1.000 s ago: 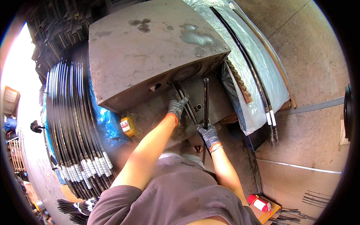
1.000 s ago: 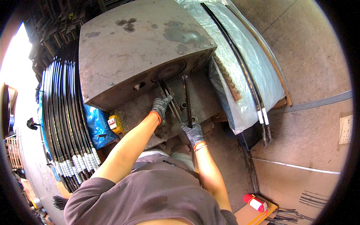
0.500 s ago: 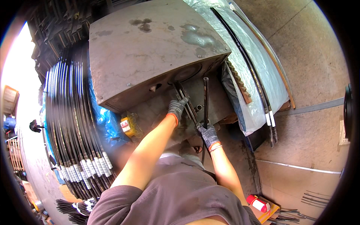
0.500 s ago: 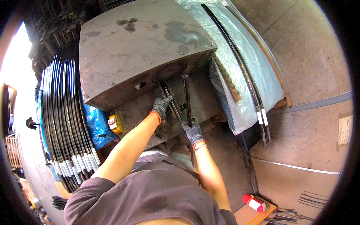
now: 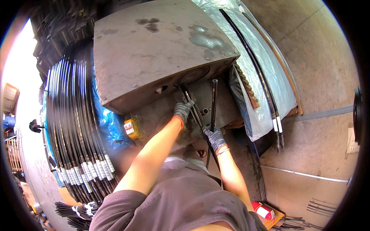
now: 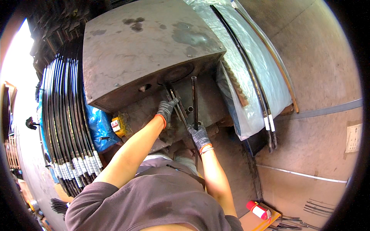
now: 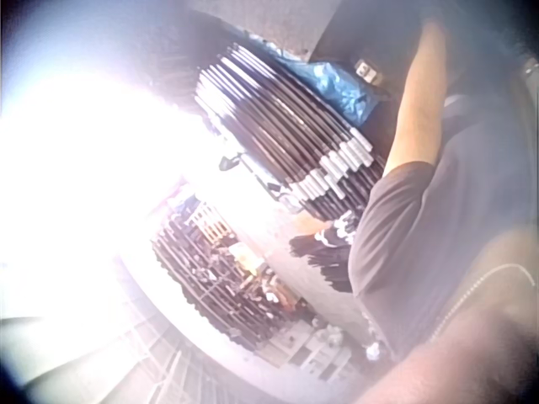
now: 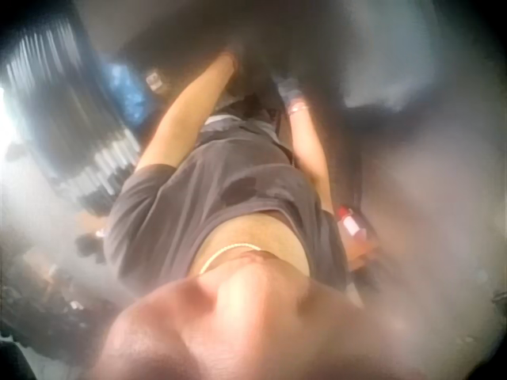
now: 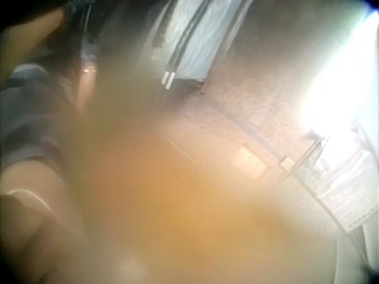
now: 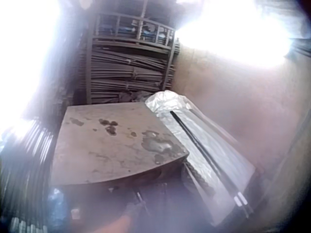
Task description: The person carries a bundle of long black rods with white tips to a workbench and processes them one by one using a machine. They insert each rod into the machine, operate it, and then place the processed rods aside.
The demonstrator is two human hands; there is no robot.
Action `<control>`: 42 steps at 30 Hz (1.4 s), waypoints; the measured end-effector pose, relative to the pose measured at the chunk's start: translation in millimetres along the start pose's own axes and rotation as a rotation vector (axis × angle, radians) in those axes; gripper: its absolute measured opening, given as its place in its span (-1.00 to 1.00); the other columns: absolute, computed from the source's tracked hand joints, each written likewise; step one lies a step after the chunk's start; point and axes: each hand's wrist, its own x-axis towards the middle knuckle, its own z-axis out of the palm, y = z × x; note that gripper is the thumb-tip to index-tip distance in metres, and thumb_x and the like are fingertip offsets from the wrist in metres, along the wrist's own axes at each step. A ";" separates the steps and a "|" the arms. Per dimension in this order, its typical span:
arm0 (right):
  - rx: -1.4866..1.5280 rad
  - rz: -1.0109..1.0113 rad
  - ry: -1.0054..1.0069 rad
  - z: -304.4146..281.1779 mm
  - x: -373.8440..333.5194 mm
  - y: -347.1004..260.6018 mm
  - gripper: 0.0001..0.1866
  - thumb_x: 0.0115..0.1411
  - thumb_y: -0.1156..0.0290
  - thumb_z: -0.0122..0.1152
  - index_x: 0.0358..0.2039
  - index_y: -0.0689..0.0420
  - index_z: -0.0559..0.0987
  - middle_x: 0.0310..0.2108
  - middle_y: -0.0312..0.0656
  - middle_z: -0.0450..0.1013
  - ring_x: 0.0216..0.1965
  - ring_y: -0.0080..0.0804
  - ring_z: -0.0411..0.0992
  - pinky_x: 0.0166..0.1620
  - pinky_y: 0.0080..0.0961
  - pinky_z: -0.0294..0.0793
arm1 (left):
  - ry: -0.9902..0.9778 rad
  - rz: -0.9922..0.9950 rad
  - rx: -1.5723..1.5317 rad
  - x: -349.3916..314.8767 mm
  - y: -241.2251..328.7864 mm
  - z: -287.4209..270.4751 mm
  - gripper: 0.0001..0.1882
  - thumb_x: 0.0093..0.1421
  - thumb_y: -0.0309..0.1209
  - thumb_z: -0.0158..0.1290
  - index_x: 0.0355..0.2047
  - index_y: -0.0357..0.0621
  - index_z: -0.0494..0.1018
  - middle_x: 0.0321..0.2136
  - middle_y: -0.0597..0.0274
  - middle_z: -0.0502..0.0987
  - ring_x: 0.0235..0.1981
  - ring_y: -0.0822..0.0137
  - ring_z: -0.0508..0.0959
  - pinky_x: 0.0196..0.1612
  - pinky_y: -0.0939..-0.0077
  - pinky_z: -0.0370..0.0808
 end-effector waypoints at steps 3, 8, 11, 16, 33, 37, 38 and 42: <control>-0.079 0.052 0.020 -4.3 8.0 10.3 -0.84 0.01 0.42 0.21 -0.40 0.23 0.52 -0.47 -0.28 0.45 -0.46 -0.53 0.33 -0.32 -0.54 0.34 | 0.007 -0.021 0.013 -3.2 4.2 1.7 -0.57 -0.04 -0.10 0.17 -0.45 -0.30 0.49 -0.55 0.12 0.50 -0.59 0.30 0.44 -0.48 0.34 0.39; -0.062 0.020 0.062 9.4 -6.4 -14.6 -0.85 -0.01 0.42 0.23 -0.46 0.23 0.52 -0.54 -0.29 0.45 -0.51 -0.53 0.32 -0.36 -0.53 0.33 | 0.079 -0.013 0.046 2.3 -1.8 0.9 -0.57 -0.04 -0.09 0.17 -0.45 -0.28 0.50 -0.54 0.15 0.50 -0.57 0.30 0.45 -0.46 0.34 0.39; -0.125 0.020 0.071 4.0 -0.2 -2.8 -0.85 -0.02 0.44 0.23 -0.45 0.23 0.51 -0.55 -0.30 0.44 -0.53 -0.53 0.32 -0.38 -0.54 0.33 | 0.002 -0.040 -0.016 -7.2 7.1 0.5 -0.54 -0.06 -0.08 0.18 -0.39 -0.29 0.47 -0.46 0.12 0.50 -0.47 0.26 0.45 -0.38 0.31 0.38; -0.109 0.009 0.073 5.7 -0.3 -2.5 -0.83 -0.04 0.45 0.25 -0.44 0.22 0.48 -0.57 -0.30 0.42 -0.54 -0.54 0.31 -0.41 -0.56 0.33 | -0.054 -0.097 -0.040 -6.5 9.7 -3.5 -0.44 -0.10 -0.08 0.22 -0.27 -0.33 0.43 -0.32 0.06 0.49 -0.30 0.21 0.44 -0.21 0.27 0.35; -0.464 -0.090 0.128 17.3 -39.3 -48.1 -0.73 -0.04 0.37 0.27 -0.38 0.30 0.51 -0.49 -0.14 0.49 -0.48 -0.39 0.38 -0.31 -0.46 0.37 | -0.122 -0.157 -0.044 -25.4 24.6 -7.3 -0.30 -0.03 -0.02 0.14 0.01 -0.22 0.27 -0.17 0.03 0.46 -0.18 0.16 0.44 -0.13 0.22 0.35; -0.224 0.096 -0.168 8.8 -68.3 -44.1 -0.82 0.03 0.36 0.20 -0.49 0.24 0.53 -0.62 -0.26 0.43 -0.60 -0.50 0.36 -0.50 -0.52 0.33 | -0.072 -0.132 -0.277 -62.4 28.2 -19.8 -0.43 0.06 -0.12 0.08 0.03 -0.06 0.24 -0.28 0.19 0.49 -0.38 0.30 0.48 -0.30 0.26 0.44; -0.184 0.125 -0.253 12.8 -80.9 -58.7 -0.80 0.07 0.30 0.19 -0.52 0.18 0.52 -0.66 -0.30 0.39 -0.66 -0.55 0.32 -0.57 -0.56 0.29 | -0.154 -0.124 -0.580 -70.1 27.6 -23.7 -0.66 0.13 -0.21 0.03 -0.13 -0.06 0.36 -0.43 0.26 0.48 -0.52 0.37 0.45 -0.48 0.41 0.46; -0.088 0.223 -0.366 22.1 -89.0 -43.6 -0.69 0.13 0.16 0.12 -0.48 0.18 0.48 -0.65 -0.25 0.41 -0.66 -0.48 0.35 -0.59 -0.54 0.33 | -0.386 -0.288 -0.732 -66.8 7.3 -42.8 -0.79 0.17 -0.22 -0.01 -0.35 -0.07 0.46 -0.58 0.33 0.46 -0.68 0.46 0.37 -0.63 0.63 0.36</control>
